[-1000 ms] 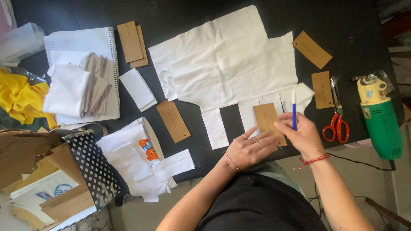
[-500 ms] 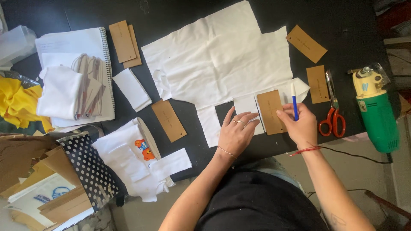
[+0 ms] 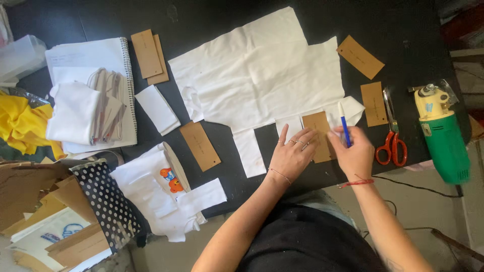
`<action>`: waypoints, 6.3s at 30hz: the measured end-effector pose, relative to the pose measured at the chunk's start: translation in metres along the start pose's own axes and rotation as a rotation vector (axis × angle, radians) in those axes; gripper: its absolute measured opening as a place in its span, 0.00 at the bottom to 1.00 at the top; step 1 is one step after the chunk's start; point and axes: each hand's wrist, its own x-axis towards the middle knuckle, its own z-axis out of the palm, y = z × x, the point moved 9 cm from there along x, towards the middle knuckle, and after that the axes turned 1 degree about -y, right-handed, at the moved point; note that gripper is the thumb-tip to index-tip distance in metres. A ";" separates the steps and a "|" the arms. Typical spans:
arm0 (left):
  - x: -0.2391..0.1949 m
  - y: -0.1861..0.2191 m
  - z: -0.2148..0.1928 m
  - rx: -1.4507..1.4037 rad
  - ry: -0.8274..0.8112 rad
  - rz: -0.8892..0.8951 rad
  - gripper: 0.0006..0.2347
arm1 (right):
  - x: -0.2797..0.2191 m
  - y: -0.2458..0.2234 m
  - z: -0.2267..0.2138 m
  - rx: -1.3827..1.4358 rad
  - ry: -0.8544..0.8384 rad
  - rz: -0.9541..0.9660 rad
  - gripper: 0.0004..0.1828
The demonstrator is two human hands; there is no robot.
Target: The person uses a cardboard template to mark a white fabric piece with a pen, then cuts the fabric with scissors. They also use a handheld heat-sealing tool on the fabric edges and fold the cut pieces.
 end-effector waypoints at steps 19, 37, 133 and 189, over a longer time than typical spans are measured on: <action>-0.011 0.013 0.024 0.200 -0.267 -0.005 0.31 | 0.045 -0.024 0.027 0.586 -0.208 0.001 0.07; -0.009 0.015 0.018 0.127 -0.272 -0.061 0.28 | 0.043 -0.022 0.027 0.547 -0.234 -0.010 0.07; -0.036 -0.019 -0.052 0.052 -0.014 -0.250 0.04 | 0.100 -0.057 0.067 -1.027 -1.277 -0.432 0.35; -0.031 0.042 0.045 -0.061 -0.500 -0.068 0.13 | 0.128 -0.025 0.023 -0.979 -1.228 -0.352 0.27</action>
